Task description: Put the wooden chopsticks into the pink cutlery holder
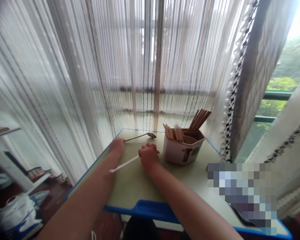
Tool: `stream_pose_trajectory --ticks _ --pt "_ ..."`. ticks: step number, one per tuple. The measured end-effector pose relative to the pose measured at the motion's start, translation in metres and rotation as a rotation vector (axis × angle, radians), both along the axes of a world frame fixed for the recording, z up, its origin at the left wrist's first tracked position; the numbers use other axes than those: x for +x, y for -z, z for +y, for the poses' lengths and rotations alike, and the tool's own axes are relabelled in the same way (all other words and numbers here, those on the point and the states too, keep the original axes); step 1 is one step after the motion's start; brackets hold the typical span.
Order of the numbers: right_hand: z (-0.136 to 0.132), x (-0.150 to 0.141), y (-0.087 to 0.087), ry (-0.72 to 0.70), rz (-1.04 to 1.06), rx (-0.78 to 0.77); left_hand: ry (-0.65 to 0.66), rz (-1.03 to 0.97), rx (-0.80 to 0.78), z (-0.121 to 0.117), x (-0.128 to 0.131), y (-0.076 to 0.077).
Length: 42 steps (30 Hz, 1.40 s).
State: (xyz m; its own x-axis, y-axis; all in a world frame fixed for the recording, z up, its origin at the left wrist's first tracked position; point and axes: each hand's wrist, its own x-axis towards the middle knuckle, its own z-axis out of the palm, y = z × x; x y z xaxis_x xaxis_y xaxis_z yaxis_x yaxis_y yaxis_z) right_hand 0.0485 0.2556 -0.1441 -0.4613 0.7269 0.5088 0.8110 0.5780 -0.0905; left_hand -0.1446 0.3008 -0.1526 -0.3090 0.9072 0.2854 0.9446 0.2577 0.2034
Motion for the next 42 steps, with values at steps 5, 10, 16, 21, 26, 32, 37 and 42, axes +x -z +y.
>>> stream_pose_trajectory --ticks 5,10,16,21,26,32,37,42 --pt "-0.006 0.016 0.016 -0.08 0.08 -0.039 -0.025 0.021 0.032 -0.008 0.0 -0.001" --pt "0.006 0.026 0.019 -0.084 0.146 -0.062 -0.054 0.011 -0.001 -0.015 -0.002 -0.004" --pt "0.01 0.026 0.021 -0.15 0.235 -0.064 -0.031 -0.017 -0.045 -0.02 -0.004 -0.007" --pt "0.013 0.026 0.024 -0.167 0.295 -0.055 -0.034 0.044 -0.02 -0.021 -0.003 -0.011" --pt "0.013 0.023 0.023 -0.166 0.338 -0.04 0.023 0.073 0.081 -0.017 -0.005 -0.009" --pt "0.016 0.022 0.019 -0.084 0.426 -0.066 0.19 0.029 0.135 -0.022 -0.001 -0.008" --pt "0.019 0.022 0.017 -0.112 0.643 -0.143 0.26 -0.057 0.321 -0.037 -0.003 -0.018" --pt "0.019 0.021 0.013 -0.123 0.782 -0.227 0.34 -0.072 0.465 -0.065 -0.028 -0.012"
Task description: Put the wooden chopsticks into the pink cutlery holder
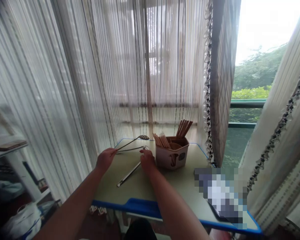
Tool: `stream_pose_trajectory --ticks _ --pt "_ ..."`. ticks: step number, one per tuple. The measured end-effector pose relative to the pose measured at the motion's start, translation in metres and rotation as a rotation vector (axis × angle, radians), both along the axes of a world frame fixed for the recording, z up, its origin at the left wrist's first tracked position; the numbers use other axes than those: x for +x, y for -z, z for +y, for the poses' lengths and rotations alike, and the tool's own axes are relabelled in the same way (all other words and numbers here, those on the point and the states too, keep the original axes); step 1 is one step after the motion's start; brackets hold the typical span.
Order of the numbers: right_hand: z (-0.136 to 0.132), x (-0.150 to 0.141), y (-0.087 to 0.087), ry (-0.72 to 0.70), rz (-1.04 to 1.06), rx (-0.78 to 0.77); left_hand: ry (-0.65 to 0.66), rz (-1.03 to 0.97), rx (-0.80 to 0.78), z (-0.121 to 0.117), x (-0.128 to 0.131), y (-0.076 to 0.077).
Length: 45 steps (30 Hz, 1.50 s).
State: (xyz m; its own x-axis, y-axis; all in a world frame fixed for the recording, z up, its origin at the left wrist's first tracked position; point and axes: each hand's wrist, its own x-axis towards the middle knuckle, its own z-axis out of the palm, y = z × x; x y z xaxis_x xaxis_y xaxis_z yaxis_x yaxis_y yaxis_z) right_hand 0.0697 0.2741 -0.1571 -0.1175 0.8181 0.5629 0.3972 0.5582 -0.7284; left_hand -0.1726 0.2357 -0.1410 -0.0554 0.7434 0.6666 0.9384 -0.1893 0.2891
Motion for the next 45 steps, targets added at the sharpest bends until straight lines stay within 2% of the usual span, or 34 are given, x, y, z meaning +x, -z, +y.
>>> stream_pose_trajectory --ticks 4,7,10,13,18,24,29,32,36,39,42,45 --pt "-0.006 -0.004 -0.009 -0.063 0.125 -0.064 0.035 -0.006 0.016 -0.035 -0.013 0.014" --pt "-0.014 -0.011 -0.016 -0.214 0.47 -0.273 0.074 -0.055 -0.005 -0.053 -0.012 0.022" --pt "-0.02 -0.018 -0.019 -0.333 0.734 -0.46 0.155 -0.073 -0.001 -0.057 -0.004 0.026" --pt "-0.026 -0.02 -0.022 -0.422 0.798 -0.49 0.244 -0.033 0.013 -0.055 0.006 0.028" --pt "-0.032 -0.017 -0.027 -0.591 0.892 -0.475 0.275 0.024 -0.022 -0.053 0.012 0.03" --pt "-0.043 -0.019 -0.037 -0.579 0.825 -0.392 0.224 0.086 0.009 -0.055 0.016 0.029" --pt "-0.06 -0.002 -0.065 -0.575 0.658 -0.18 0.18 0.062 0.083 -0.053 0.029 0.018" --pt "-0.072 0.025 -0.088 -0.554 0.569 -0.091 0.212 0.006 0.097 -0.052 0.049 0.005" --pt "-0.08 0.077 -0.116 -0.439 0.571 -0.045 0.278 -0.114 0.081 -0.051 0.099 -0.008" --pt "-0.082 0.116 -0.131 -0.332 0.524 -0.043 0.321 -0.229 0.057 -0.05 0.147 -0.007" --pt "-0.083 0.146 -0.139 -0.288 0.481 -0.047 0.359 -0.297 -0.008 -0.046 0.19 -0.001" --pt "-0.082 0.168 -0.139 -0.255 0.503 -0.07 0.292 -0.359 -0.097 -0.035 0.219 0.005"
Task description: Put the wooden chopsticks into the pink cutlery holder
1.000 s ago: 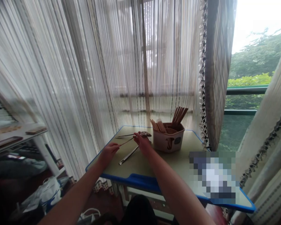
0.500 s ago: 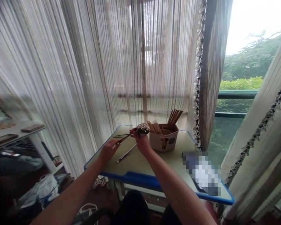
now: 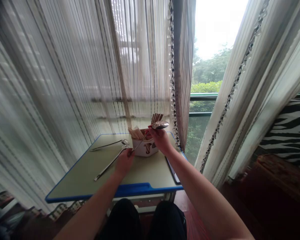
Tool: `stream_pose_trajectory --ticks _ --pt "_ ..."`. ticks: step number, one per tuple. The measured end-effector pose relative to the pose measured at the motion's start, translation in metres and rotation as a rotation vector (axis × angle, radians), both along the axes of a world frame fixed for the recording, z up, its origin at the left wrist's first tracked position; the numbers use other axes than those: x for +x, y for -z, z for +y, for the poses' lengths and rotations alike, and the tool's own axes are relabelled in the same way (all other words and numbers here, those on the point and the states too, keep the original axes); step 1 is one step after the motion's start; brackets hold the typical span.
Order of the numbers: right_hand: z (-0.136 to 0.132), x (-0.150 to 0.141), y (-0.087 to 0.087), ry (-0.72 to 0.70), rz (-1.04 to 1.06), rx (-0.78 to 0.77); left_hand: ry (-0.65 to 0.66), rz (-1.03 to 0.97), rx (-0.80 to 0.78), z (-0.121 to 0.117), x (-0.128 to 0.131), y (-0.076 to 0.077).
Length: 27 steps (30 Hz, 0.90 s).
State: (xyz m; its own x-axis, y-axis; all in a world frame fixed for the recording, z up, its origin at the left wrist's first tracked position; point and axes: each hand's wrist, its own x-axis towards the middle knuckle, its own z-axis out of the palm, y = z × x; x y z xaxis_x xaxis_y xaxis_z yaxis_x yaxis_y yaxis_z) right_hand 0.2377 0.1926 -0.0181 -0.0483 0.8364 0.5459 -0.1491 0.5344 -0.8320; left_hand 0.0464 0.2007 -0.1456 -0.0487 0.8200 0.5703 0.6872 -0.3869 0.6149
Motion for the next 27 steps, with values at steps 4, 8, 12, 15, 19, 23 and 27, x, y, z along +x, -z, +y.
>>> stream_pose_trajectory --ticks 4,8,12,15,19,23,27 --pt "0.006 0.029 0.001 0.077 0.035 0.01 -0.082 -0.057 0.0 0.018 0.02 0.004" --pt "0.015 0.059 -0.007 0.182 0.095 0.043 -0.143 -0.079 0.122 0.028 0.031 0.012" --pt "0.027 0.078 -0.015 0.282 0.132 0.084 -0.133 -0.066 0.224 0.031 0.034 0.023" --pt "0.038 0.084 -0.014 0.313 0.124 0.106 -0.09 -0.098 0.258 0.034 0.033 0.027" --pt "0.053 0.086 -0.011 0.328 0.063 0.123 -0.089 -0.069 0.189 0.037 0.03 0.027" --pt "0.062 0.089 -0.016 0.348 0.071 0.148 -0.116 -0.064 0.13 0.041 0.027 0.029" --pt "0.065 0.093 -0.022 0.382 0.078 0.17 -0.115 -0.11 0.075 0.047 0.025 0.033"
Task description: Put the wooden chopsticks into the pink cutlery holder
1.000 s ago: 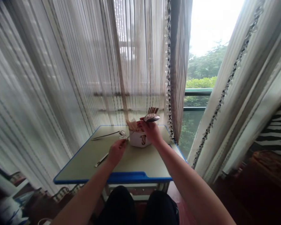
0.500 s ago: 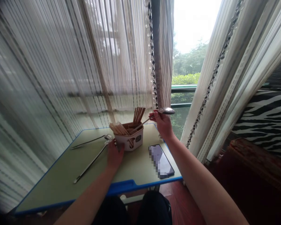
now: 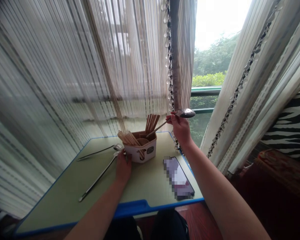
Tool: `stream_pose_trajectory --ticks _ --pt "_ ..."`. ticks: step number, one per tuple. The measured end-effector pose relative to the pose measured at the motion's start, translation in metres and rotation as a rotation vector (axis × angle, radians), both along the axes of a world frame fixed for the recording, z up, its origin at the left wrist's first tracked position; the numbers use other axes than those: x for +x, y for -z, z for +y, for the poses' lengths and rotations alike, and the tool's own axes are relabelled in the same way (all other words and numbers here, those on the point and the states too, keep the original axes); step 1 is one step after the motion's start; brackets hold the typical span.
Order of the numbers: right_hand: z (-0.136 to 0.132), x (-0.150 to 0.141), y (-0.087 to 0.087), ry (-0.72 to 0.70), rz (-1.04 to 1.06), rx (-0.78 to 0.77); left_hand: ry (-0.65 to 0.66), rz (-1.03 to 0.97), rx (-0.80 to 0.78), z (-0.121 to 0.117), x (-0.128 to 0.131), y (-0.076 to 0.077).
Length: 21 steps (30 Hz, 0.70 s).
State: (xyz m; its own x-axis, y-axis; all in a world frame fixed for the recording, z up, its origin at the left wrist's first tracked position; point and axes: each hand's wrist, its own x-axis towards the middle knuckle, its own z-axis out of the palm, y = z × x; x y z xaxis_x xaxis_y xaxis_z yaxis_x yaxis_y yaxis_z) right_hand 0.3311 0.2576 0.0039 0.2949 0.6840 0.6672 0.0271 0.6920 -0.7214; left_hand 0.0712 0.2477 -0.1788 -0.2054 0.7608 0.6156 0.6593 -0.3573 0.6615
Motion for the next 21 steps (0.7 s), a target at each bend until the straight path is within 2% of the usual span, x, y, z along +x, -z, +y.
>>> stream_pose_trajectory --ticks 4,11,14,21 --pt "0.0 0.0 0.007 0.083 -0.084 -0.006 0.005 -0.019 -0.014 0.003 -0.001 0.002" --pt "0.002 -0.02 0.05 0.143 -0.193 -0.141 -0.002 -0.014 -0.029 0.001 -0.001 0.0" --pt "0.002 -0.028 0.062 0.196 -0.207 -0.165 0.0 -0.011 -0.015 0.001 -0.001 0.001" --pt "0.007 -0.041 0.084 0.155 -0.177 -0.226 0.015 -0.018 0.007 0.002 -0.002 0.002"
